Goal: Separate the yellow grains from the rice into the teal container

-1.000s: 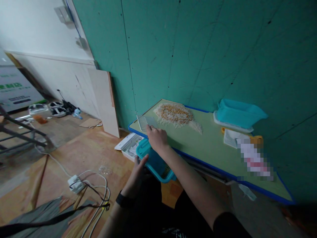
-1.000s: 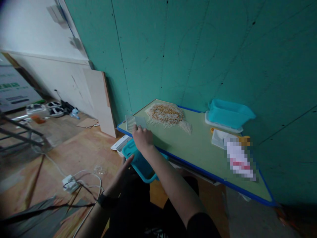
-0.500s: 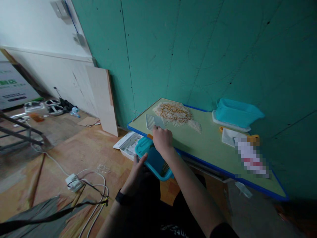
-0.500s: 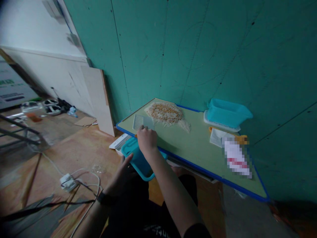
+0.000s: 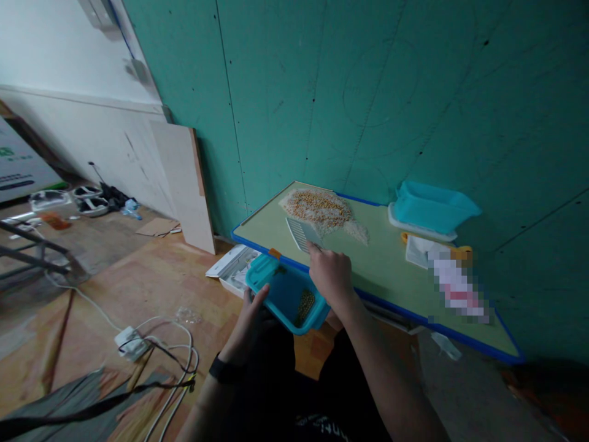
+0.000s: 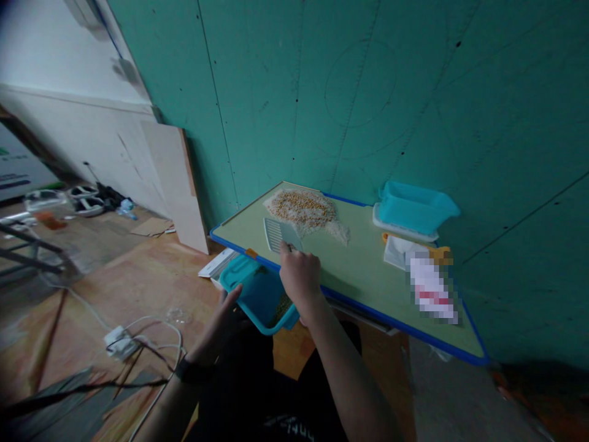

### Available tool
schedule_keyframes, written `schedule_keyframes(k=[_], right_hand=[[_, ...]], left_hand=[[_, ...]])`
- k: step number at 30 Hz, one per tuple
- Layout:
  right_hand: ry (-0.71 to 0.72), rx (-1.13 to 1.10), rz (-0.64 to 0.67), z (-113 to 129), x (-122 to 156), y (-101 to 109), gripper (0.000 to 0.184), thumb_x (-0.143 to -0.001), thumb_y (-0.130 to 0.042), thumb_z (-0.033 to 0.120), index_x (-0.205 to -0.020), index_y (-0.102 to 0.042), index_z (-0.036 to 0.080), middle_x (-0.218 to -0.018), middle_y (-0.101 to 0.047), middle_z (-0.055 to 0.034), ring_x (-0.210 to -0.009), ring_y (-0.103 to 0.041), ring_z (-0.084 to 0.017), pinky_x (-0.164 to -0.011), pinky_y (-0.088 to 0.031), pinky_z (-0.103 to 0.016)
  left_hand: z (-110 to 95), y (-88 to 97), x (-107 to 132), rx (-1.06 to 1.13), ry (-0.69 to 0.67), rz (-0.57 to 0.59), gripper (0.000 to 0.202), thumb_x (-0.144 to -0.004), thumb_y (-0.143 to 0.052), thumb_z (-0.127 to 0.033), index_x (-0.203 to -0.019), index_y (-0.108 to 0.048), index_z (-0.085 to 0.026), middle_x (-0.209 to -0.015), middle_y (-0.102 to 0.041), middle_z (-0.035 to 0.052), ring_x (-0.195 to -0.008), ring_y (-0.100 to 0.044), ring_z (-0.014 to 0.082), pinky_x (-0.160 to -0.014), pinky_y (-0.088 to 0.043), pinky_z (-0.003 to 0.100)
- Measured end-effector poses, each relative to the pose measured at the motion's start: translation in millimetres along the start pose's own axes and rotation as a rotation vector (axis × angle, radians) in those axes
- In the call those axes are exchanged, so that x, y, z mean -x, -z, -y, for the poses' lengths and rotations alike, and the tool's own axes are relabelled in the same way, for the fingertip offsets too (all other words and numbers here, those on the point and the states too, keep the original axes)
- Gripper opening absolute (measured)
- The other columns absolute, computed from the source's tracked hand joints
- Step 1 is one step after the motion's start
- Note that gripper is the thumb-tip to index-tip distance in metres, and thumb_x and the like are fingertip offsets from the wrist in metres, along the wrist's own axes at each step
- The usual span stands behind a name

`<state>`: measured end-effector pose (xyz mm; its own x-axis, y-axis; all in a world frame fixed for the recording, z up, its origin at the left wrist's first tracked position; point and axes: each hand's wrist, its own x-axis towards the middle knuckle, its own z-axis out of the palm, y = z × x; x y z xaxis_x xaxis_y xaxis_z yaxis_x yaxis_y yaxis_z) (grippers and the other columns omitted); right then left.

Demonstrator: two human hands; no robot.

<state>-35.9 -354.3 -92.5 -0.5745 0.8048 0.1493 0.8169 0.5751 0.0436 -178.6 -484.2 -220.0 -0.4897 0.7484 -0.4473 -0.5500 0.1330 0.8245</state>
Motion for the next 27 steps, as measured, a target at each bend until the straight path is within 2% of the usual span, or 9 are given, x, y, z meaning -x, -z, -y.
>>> schedule_keyframes(k=[9, 13, 18, 22, 27], right_hand=[[-0.068, 0.039, -0.014, -40.8, 17.2, -4.1, 0.057, -0.118, -0.047, 0.017, -0.167, -0.072, 0.03, -0.123, -0.092, -0.0165, -0.11, -0.091, -0.029, -0.084, -0.062, -0.033], [-0.122, 0.059, -0.031, -59.1, 19.7, -6.4, 0.055, -0.118, -0.05, 0.02, -0.166, -0.074, 0.032, -0.117, -0.093, -0.0174, -0.105, -0.091, -0.028, -0.084, -0.06, -0.032], [-0.178, 0.079, -0.063, -77.8, 20.4, -9.0, 0.052, -0.119, -0.051, 0.024, -0.164, -0.076, 0.031, -0.106, -0.092, -0.0183, -0.099, -0.09, -0.029, -0.081, -0.057, -0.032], [-0.229, 0.077, -0.086, -90.4, 17.2, -10.2, 0.05, -0.121, -0.049, 0.029, -0.16, -0.08, 0.03, -0.109, -0.093, -0.0184, -0.098, -0.09, -0.029, -0.08, -0.055, -0.033], [-0.278, 0.05, -0.105, -106.2, 9.0, -12.7, 0.047, -0.121, -0.049, 0.032, -0.151, -0.085, 0.024, -0.109, -0.093, -0.0182, -0.098, -0.088, -0.029, -0.08, -0.052, -0.033]], left_hand=[[-0.6, 1.0, -0.9, 0.017, 0.008, 0.007, 0.079, -0.103, -0.086, -0.058, -0.17, -0.047, -0.04, -0.167, -0.069, 0.0161, -0.128, -0.086, 0.0366, -0.096, -0.077, 0.048], [2.7, 3.2, -5.0, 0.026, 0.007, 0.011, 0.082, -0.098, -0.092, -0.063, -0.166, -0.051, -0.04, -0.164, -0.071, 0.0157, -0.131, -0.084, 0.0385, -0.097, -0.077, 0.051], [6.2, 4.5, -10.0, 0.026, -0.004, 0.006, 0.081, -0.101, -0.088, -0.06, -0.168, -0.047, -0.038, -0.166, -0.07, 0.017, -0.136, -0.082, 0.039, -0.1, -0.076, 0.053], [7.4, 6.6, -11.9, -0.006, 0.007, 0.005, 0.081, -0.102, -0.085, -0.062, -0.169, -0.045, -0.04, -0.17, -0.066, 0.0166, -0.135, -0.081, 0.0393, -0.097, -0.077, 0.054], [10.2, 10.0, -16.1, -0.01, 0.02, 0.005, 0.086, -0.1, -0.086, -0.065, -0.17, -0.041, -0.043, -0.171, -0.064, 0.0166, -0.123, -0.085, 0.0375, -0.094, -0.077, 0.057]])
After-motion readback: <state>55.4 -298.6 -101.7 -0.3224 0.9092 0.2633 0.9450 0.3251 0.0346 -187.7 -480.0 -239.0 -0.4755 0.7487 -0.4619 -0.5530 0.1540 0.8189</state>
